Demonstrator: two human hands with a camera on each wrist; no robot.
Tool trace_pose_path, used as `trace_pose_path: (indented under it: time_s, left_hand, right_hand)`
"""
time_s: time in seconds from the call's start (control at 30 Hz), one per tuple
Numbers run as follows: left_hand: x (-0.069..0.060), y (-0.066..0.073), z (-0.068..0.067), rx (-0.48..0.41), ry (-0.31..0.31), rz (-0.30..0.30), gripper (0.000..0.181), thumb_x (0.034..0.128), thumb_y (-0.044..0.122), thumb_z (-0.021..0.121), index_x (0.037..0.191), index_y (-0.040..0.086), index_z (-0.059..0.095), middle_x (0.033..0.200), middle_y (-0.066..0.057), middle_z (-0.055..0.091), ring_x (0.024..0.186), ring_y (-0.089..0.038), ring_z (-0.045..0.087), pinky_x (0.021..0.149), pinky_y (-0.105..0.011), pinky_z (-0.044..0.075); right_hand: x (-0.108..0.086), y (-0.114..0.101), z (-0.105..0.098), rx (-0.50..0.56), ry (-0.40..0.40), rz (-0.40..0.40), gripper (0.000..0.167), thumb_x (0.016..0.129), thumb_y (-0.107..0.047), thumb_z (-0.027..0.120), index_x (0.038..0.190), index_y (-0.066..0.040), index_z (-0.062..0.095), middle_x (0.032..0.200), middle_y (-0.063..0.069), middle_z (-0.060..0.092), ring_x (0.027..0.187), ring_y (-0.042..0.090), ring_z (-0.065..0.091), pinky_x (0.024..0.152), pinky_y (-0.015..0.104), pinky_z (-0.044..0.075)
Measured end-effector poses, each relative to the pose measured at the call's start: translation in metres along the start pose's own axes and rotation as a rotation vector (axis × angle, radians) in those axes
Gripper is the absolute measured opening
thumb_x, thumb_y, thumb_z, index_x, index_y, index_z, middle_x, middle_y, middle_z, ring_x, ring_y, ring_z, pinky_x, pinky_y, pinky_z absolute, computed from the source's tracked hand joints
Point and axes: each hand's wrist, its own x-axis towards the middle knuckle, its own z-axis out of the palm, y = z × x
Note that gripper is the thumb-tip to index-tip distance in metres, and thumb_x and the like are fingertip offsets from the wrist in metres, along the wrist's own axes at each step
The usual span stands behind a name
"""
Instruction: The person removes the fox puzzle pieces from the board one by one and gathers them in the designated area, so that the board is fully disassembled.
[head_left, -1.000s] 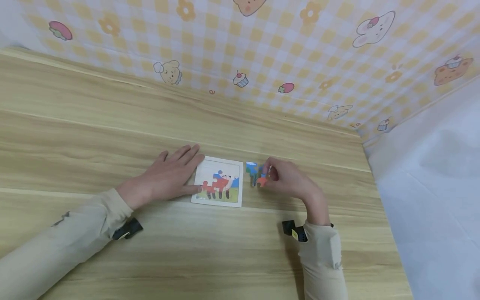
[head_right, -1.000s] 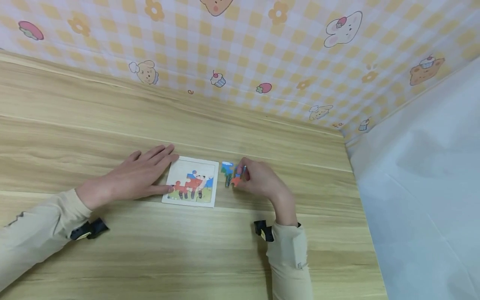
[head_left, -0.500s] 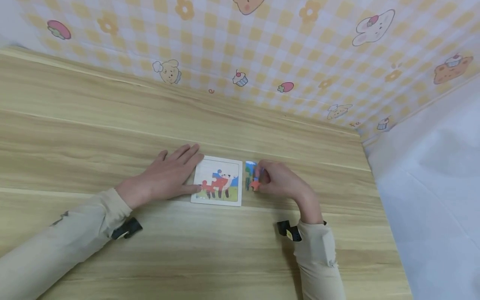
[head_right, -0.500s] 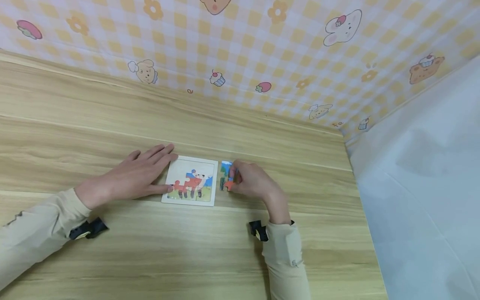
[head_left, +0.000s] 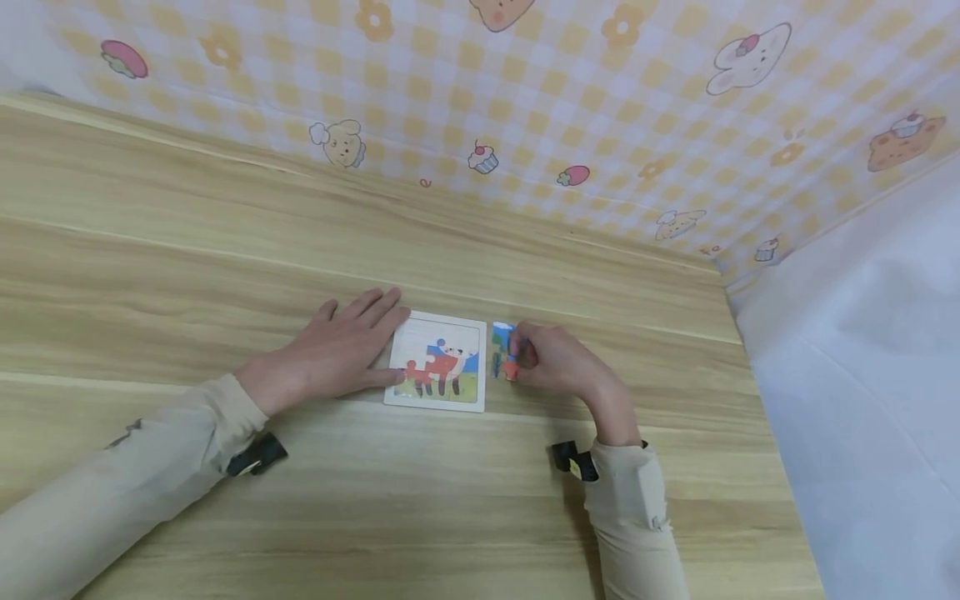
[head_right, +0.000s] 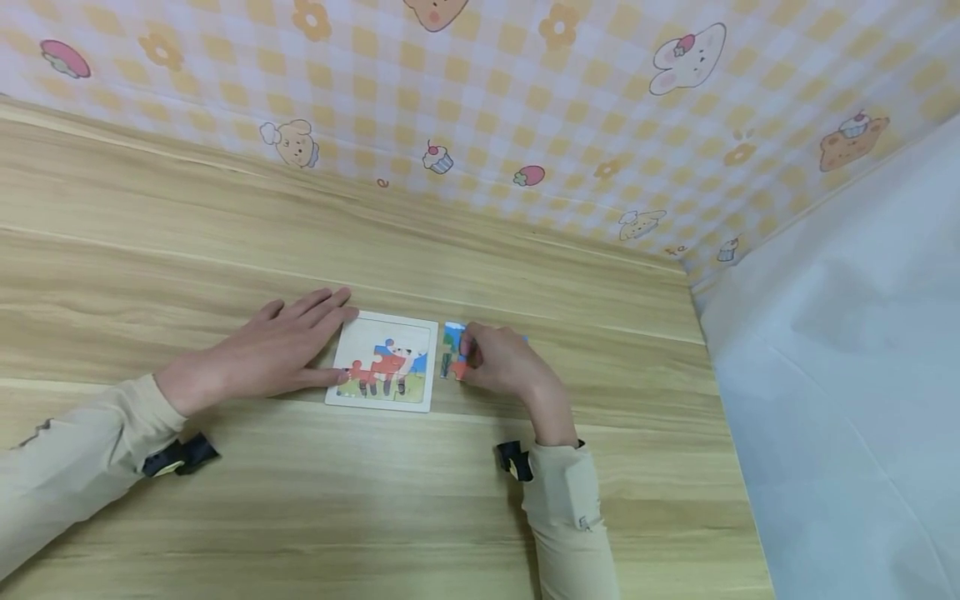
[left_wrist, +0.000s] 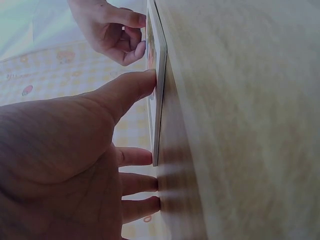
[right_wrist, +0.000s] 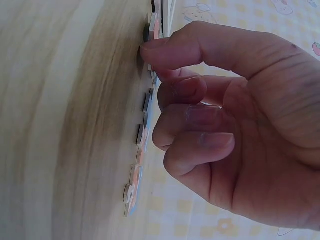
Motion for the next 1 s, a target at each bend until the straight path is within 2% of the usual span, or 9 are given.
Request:
trace_pose_path:
  time_s: [1.0]
  left_hand:
    - [0.0002,-0.0002,-0.0005,0.001,0.003,-0.002,0.079,0.0868,0.042,0.062,0.144,0.0,0.028,0.151,-0.022,0.017,0.137,-0.04,0.014,0.097,-0.07,0.015]
  right_hand:
    - [0.0008,-0.001,0.0,0.012,-0.016,0.032,0.019,0.078,0.0,0.067,0.09,-0.007,0.054,0.069,0.001,0.047,0.063,0.015,0.043,0.058,0.027,0.036]
